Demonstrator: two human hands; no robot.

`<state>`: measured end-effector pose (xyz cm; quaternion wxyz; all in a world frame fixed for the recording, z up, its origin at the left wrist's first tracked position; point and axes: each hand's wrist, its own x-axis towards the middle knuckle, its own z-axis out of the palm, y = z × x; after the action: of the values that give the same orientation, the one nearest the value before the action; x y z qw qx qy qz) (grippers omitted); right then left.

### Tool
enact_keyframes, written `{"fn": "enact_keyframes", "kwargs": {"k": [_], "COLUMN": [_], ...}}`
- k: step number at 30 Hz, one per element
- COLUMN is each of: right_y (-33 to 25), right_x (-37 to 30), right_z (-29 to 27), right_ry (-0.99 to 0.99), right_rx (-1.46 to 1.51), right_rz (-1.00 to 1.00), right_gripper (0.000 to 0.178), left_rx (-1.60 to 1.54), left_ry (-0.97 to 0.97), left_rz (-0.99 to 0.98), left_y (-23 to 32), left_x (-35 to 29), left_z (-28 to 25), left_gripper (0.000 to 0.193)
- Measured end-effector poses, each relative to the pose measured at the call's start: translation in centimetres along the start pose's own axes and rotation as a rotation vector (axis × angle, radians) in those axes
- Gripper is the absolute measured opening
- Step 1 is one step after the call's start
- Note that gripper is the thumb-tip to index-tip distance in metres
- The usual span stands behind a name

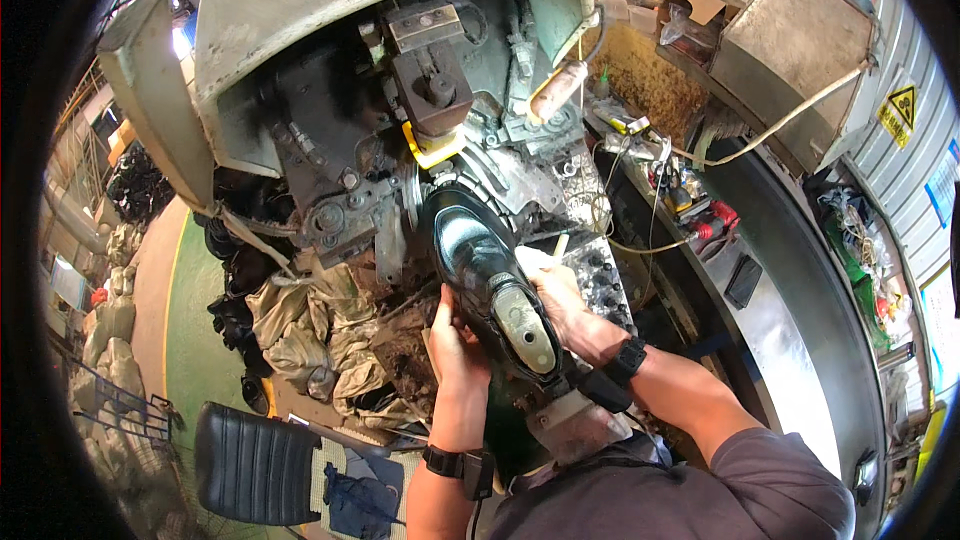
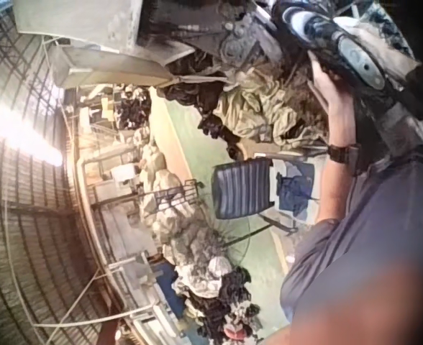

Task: Operating a toe lasting machine to shape and bond the upper of a shoe to the last and insole.

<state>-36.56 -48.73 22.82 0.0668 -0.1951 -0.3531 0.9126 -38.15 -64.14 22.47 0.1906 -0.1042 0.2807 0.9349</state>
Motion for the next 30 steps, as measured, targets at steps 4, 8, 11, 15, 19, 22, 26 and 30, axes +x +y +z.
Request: {"fn": "enact_keyframes", "kwargs": {"k": [4, 8, 11, 15, 19, 22, 26, 30], "right_y": [0.0, 0.3, 0.4, -1.1, -0.9, 0.1, 1.3, 1.5], "right_x": [2.1, 4.2, 4.9, 3.8, 4.5, 5.3, 6.5, 6.9], "right_z": [0.2, -0.3, -0.1, 1.5, 0.5, -1.3, -1.9, -2.5], "right_ry": [0.080, 0.022, 0.065, 0.107, 0.024, -0.003, -0.023, -0.026], "right_rx": [-0.017, 0.053, 0.065, 0.046, 0.035, 0.035, 0.099, 0.062], "right_rz": [-0.011, 0.005, -0.016, 0.060, 0.018, 0.093, 0.084, 0.056], "right_gripper": [0.011, 0.017, 0.014, 0.014, 0.017, 0.016, 0.012, 0.013], "left_rx": [-0.044, -0.067, -0.068, -0.030, -0.052, -0.046, -0.047, 0.030], "left_ry": [0.002, -0.013, -0.020, -0.013, -0.014, 0.172, 0.138, 0.204], "left_rz": [-0.052, -0.110, -0.126, -0.109, -0.127, -0.053, 0.012, 0.104], "left_y": [-0.1, -0.3, -0.3, 0.2, 0.2, -0.9, -2.4, -3.2], "left_x": [3.4, 5.5, 5.9, 4.8, 4.7, 5.0, 6.6, 7.3], "left_z": [-0.6, -1.0, -0.9, 0.8, 1.7, 1.4, -1.0, -2.3], "left_gripper": [0.038, 0.040, 0.041, 0.043, 0.044, 0.041, 0.042, 0.019]}}
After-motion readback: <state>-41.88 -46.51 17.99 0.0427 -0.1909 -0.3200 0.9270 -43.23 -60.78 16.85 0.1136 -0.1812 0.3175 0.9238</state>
